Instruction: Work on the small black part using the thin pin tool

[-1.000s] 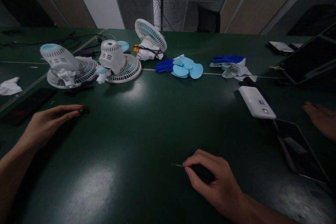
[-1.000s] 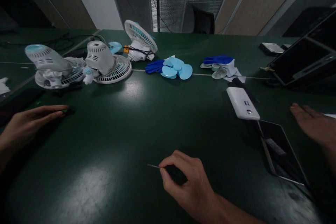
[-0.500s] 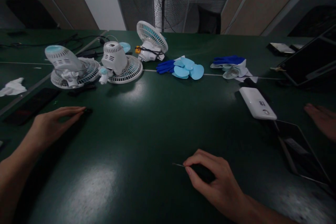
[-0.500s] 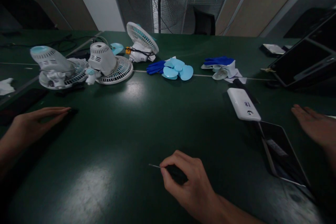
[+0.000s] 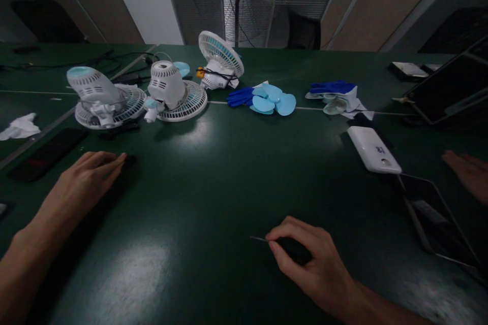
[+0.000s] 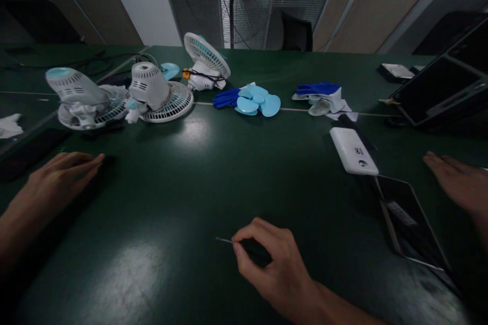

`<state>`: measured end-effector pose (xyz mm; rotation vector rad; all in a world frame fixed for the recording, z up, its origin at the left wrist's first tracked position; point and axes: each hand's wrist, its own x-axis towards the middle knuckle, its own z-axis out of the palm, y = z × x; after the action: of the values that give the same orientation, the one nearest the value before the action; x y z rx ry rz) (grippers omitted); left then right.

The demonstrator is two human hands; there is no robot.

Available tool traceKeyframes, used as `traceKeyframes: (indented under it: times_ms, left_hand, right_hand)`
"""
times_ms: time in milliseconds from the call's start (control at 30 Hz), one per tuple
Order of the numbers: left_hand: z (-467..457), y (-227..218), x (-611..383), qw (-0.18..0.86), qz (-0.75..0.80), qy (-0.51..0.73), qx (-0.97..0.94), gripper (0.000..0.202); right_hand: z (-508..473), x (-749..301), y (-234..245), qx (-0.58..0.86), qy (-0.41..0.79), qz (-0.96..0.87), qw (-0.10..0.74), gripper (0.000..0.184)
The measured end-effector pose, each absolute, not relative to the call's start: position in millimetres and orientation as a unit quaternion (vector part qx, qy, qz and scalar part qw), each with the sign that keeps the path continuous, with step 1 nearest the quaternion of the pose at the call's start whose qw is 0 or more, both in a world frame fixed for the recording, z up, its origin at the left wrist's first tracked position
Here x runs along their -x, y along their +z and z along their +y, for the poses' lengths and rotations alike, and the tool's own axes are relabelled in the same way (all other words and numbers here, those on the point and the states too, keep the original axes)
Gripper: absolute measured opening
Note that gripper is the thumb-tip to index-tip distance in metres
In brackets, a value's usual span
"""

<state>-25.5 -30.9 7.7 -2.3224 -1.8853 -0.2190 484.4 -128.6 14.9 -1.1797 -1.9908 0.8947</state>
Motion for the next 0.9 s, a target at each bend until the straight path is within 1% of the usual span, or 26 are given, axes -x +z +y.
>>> traceKeyframes:
  times_ms: [200,400,533,700,800,900]
  left_hand:
    - [-34,8,7,0.122,-0.612,-0.034,0.781,0.062]
    - [-33,13,-8,0.136,-0.615,-0.081,0.772,0.059]
    - [-31,14,-10,0.13,-0.634,-0.092,0.757,0.053]
    - [-31,15,-14,0.121,-0.673,-0.122,0.72,0.045]
    - [-30,20,-17,0.108,-0.673,-0.09,0.726,0.042]
    - [-29,24,-22,0.065,-0.683,-0.072,0.724,0.04]
  right_hand:
    - [-128,-484,17,0.445,0.352,-0.755,0.327,0.012]
    - [-128,-484,16,0.442,0.347,-0.757,0.334,0.011]
    - [-129,-484,16,0.439,0.344,-0.757,0.34,0.012]
    - [-129,-484,13,0.45,0.344,-0.756,0.328,0.012]
    - [-129,-484,12,0.45,0.346,-0.756,0.326,0.012]
    - [-129,-483,12,0.452,0.345,-0.753,0.332,0.012]
